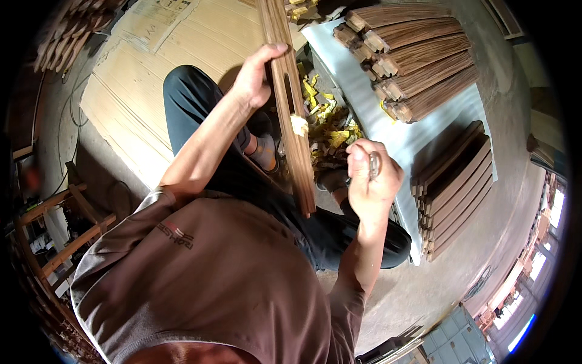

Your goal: The person sits on the floor and uses a carving knife to shape the ends of long, thin wooden strips. They hold each strip in their left hand and carefully carve the wood with their right hand, creating a pile of wood shavings. The person repeatedly picks up strips, carves them, and places them back into a stack.

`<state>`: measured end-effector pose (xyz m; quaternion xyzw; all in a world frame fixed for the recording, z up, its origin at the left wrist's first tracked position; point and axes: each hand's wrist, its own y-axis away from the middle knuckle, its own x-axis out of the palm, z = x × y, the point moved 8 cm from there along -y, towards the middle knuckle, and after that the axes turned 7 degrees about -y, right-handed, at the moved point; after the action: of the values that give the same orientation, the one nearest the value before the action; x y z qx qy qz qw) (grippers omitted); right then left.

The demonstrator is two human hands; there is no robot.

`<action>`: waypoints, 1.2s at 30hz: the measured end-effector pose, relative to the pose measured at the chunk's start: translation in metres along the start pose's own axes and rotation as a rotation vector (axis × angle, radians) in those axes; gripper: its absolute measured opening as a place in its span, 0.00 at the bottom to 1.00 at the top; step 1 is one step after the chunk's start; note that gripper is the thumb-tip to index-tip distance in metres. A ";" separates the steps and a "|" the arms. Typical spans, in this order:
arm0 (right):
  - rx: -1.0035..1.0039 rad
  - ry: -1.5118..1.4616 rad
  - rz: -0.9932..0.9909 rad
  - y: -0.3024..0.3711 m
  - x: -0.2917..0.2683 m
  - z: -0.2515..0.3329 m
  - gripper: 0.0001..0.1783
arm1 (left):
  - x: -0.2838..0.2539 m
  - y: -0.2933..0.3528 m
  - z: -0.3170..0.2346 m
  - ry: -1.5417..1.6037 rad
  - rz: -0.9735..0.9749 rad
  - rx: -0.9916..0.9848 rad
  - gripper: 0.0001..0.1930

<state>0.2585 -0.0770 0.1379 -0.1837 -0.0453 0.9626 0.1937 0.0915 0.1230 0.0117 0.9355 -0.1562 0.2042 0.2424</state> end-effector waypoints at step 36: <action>-0.110 0.046 -0.317 -0.082 -0.038 -0.010 0.22 | -0.018 -0.038 -0.116 -1.804 0.115 1.038 0.35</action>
<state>0.3238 -0.0164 0.1542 -0.2065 -0.1218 0.9117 0.3336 0.0551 0.2187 0.0813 0.7212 -0.2168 -0.5173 -0.4066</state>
